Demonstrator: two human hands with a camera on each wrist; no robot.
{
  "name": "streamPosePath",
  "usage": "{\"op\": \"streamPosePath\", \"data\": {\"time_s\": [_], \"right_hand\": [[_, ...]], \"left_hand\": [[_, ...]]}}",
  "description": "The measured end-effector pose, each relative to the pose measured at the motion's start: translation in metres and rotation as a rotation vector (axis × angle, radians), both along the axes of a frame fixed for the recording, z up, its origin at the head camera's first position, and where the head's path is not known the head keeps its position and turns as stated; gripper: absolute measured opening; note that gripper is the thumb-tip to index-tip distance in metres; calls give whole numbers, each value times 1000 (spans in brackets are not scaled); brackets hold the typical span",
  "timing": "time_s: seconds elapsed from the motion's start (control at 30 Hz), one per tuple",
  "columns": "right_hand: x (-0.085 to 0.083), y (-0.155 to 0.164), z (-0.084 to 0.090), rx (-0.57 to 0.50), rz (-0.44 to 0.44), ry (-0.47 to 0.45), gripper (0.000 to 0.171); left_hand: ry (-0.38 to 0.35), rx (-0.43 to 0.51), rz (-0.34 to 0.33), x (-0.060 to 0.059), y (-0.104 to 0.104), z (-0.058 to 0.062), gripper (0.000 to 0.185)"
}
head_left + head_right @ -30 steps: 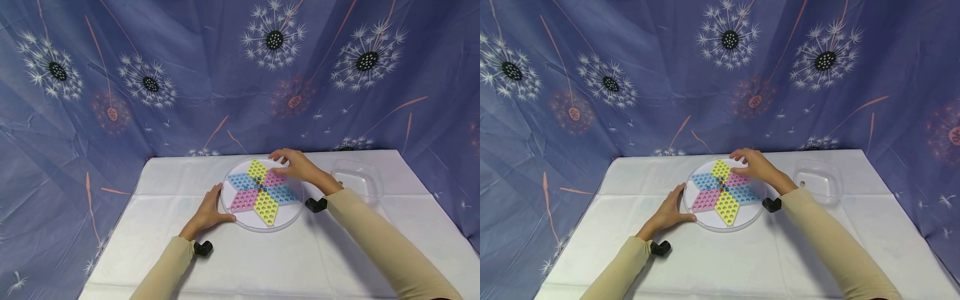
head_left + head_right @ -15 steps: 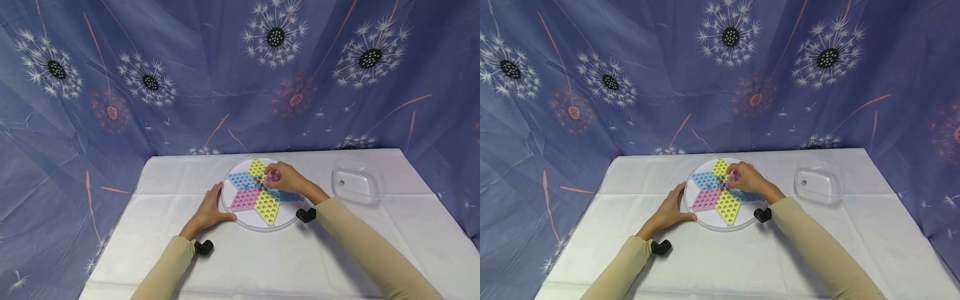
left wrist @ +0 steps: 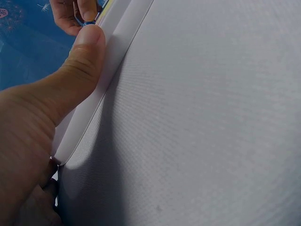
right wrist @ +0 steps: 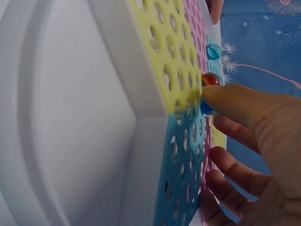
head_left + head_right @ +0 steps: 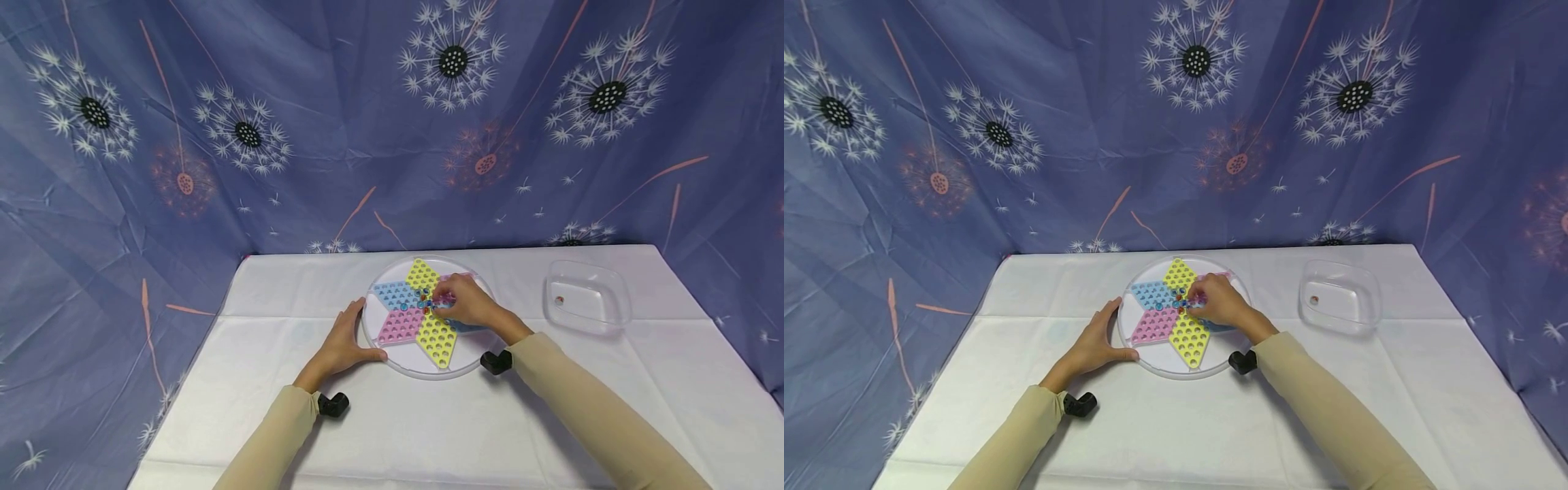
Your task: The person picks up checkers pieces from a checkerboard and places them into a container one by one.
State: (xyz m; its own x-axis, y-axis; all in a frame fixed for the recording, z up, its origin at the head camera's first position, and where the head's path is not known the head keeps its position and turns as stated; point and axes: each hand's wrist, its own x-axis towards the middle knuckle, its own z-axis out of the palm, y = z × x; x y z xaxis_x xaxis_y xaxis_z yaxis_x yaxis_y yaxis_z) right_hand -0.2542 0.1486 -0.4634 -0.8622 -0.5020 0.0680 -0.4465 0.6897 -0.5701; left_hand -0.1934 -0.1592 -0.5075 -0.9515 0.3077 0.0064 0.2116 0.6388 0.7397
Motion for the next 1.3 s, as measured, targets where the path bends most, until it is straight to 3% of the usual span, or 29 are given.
{"op": "streamPosePath", "data": {"time_s": [0.4, 1.3], "right_hand": [[4, -3, 0, 20, -65, -18, 10], [3, -3, 2, 37, -54, -32, 10]], "left_hand": [[-27, -5, 11, 0, 0, -1, 131], [-24, 2, 14, 2, 0, 0, 130]]}}
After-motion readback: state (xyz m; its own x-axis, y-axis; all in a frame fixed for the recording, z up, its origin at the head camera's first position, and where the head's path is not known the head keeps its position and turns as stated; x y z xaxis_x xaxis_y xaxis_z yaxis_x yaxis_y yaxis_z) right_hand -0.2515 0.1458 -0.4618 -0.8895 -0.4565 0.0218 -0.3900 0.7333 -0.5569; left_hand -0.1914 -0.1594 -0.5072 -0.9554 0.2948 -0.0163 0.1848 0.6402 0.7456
